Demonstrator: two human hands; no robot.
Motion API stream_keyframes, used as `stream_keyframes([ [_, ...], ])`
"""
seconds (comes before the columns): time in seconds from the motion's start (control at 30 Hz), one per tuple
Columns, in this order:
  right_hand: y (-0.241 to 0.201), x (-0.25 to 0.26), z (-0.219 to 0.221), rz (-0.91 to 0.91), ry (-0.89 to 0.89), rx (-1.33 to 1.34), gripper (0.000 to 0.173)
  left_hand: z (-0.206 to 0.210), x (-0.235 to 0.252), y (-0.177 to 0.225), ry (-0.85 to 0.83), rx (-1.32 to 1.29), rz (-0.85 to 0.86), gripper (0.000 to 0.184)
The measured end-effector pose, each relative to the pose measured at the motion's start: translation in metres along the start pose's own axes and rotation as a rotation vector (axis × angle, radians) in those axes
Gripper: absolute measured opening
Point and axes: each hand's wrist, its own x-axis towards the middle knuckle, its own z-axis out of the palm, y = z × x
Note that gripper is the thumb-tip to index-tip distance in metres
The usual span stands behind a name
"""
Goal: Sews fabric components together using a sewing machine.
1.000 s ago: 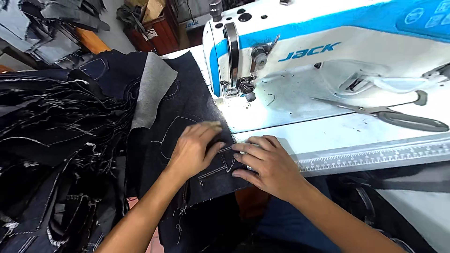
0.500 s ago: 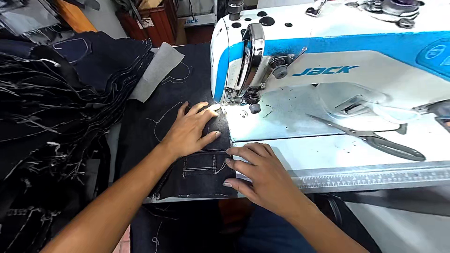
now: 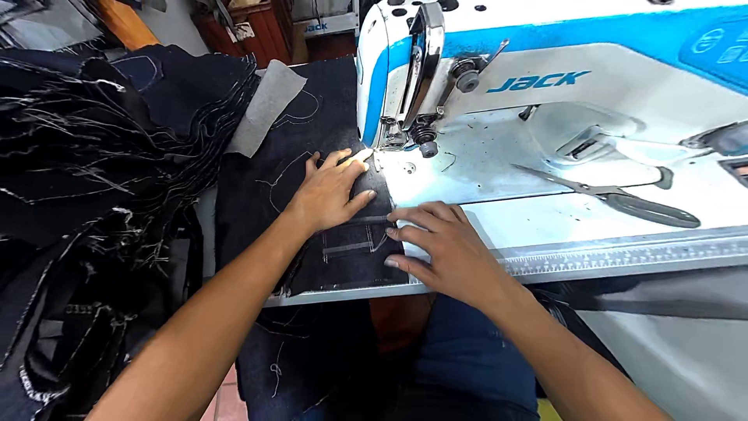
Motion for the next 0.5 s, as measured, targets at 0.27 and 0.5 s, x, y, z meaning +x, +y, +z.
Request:
stream_keyframes([
  [0.27, 0.003, -0.001, 0.001, -0.029, -0.011, 0.024, 0.048, -0.005, -0.009, 0.008, 0.113, 0.179, -0.004, 0.058],
  [0.5, 0.016, 0.009, -0.002, -0.060, -0.065, 0.055, 0.048, 0.012, -0.091, -0.005, 0.183, -0.358, 0.518, 0.035],
])
